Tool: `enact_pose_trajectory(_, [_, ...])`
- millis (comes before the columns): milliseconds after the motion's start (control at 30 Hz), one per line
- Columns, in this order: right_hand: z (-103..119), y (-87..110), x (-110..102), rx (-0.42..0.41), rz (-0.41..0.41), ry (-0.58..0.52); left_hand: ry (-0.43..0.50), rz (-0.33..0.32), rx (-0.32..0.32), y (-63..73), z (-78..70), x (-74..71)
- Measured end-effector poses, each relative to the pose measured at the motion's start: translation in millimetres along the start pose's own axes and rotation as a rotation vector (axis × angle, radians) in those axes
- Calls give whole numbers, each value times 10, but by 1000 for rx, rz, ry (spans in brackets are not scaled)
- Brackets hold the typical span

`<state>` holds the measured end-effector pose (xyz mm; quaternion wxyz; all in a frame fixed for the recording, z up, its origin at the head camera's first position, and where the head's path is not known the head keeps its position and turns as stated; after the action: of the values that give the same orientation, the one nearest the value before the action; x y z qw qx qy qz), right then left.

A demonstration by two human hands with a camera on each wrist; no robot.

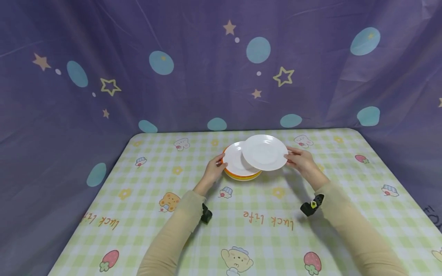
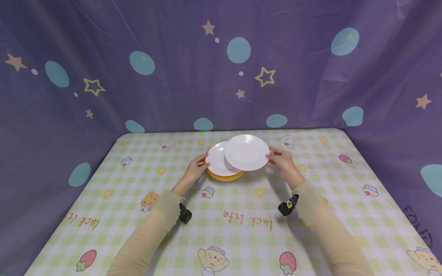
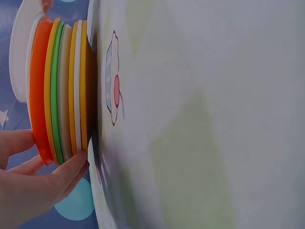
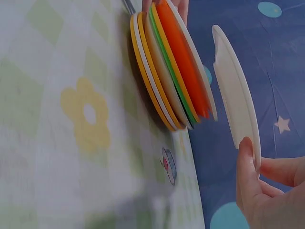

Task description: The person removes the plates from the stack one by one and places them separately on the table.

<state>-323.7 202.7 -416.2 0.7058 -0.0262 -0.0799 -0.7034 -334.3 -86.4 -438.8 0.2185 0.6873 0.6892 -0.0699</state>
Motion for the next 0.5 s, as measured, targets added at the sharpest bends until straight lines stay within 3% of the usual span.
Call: enact_pose_trajectory(500, [9,93,-484,52,-61,12,10,-3,-10,-7,-1,6])
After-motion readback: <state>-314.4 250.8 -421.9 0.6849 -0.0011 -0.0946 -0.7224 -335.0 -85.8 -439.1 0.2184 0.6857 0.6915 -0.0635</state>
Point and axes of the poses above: each hand's wrist, its own y-axis away from the middle knuckle, its own x-axis out of the palm, z = x × y, the point moved 7 cm from there along -y, towards the middle knuckle, and after that the axes turned 10 degrees about -x, right-handed, at the moved point
